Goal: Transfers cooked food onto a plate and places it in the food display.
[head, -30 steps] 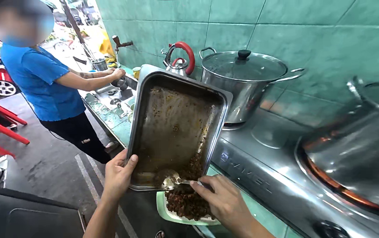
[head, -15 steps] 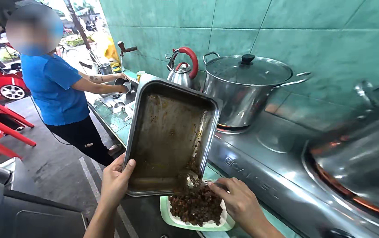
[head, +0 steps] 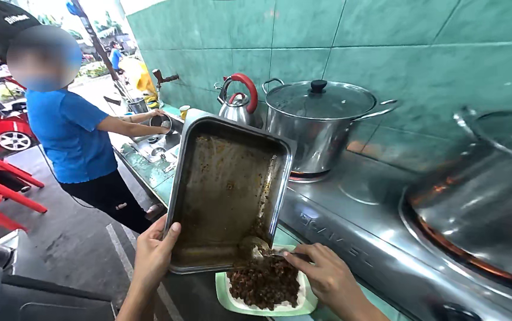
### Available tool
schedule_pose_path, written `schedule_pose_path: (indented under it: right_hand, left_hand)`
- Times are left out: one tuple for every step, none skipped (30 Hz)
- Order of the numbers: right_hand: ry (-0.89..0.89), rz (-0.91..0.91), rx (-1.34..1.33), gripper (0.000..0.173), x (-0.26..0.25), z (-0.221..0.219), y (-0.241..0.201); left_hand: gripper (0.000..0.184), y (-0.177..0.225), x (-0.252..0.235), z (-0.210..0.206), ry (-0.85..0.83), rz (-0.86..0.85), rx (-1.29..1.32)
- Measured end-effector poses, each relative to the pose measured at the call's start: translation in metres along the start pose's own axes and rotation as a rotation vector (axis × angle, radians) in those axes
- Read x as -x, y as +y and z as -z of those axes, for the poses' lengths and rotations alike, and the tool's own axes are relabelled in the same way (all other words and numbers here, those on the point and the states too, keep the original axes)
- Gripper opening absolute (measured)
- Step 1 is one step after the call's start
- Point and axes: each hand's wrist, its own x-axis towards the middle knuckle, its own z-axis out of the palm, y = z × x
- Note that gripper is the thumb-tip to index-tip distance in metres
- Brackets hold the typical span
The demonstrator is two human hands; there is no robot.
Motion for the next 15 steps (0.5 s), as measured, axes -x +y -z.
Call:
schedule_pose_path:
  right_hand:
    - [0.009,-0.005,-0.005,0.036,-0.004,0.001,-0.003]
    - [0.020,-0.007,-0.011,0.036,-0.010,0.001,-0.007]
    - [0.033,-0.004,-0.011,0.036,-0.017,0.000,-0.013]
    - [0.046,0.003,-0.007,0.035,-0.025,-0.002,-0.017]
    - [0.054,0.009,-0.002,0.035,-0.032,-0.005,-0.021]
    - [0.058,0.014,0.000,0.036,-0.036,-0.008,-0.022]
    - [0.058,0.015,0.004,0.037,-0.038,-0.010,-0.022]
    - [0.055,0.012,0.007,0.037,-0.038,-0.012,-0.020]
    - [0.046,0.002,0.013,0.036,-0.035,-0.013,-0.017]
    - [0.033,-0.011,0.017,0.033,-0.030,-0.012,-0.013]
    - [0.023,-0.027,0.021,0.032,-0.025,-0.010,-0.009]
    - [0.010,-0.047,0.022,0.033,-0.020,-0.008,-0.004]
    - [-0.008,-0.068,0.012,0.035,-0.016,-0.006,-0.001]
    - [-0.013,-0.089,-0.011,0.036,-0.015,-0.004,0.000]
    - [0.000,-0.103,-0.042,0.036,-0.017,-0.002,-0.001]
  left_hand:
    - [0.026,0.000,0.000,-0.002,0.004,0.014,0.000]
    - [0.027,-0.001,0.000,-0.005,0.003,0.026,0.009]
    - [0.027,-0.001,-0.001,-0.009,0.000,0.036,0.018]
    - [0.027,0.000,-0.001,-0.013,0.000,0.044,0.024]
    - [0.027,0.001,-0.001,-0.017,0.001,0.050,0.028]
    - [0.027,0.002,0.000,-0.020,0.005,0.052,0.031]
    - [0.028,0.004,0.000,-0.020,0.011,0.053,0.032]
    - [0.028,0.006,0.002,-0.019,0.017,0.050,0.024]
    - [0.028,0.006,0.003,-0.015,0.023,0.043,0.008]
    - [0.029,0.006,0.004,-0.010,0.031,0.030,-0.008]
    - [0.029,0.005,0.005,-0.004,0.041,0.016,-0.025]
    - [0.029,0.004,0.007,0.002,0.055,0.007,-0.038]
    - [0.029,0.004,0.008,0.006,0.067,0.000,-0.047]
    - [0.027,0.004,0.009,0.009,0.075,-0.005,-0.047]
    - [0.026,0.005,0.010,0.009,0.078,-0.005,-0.039]
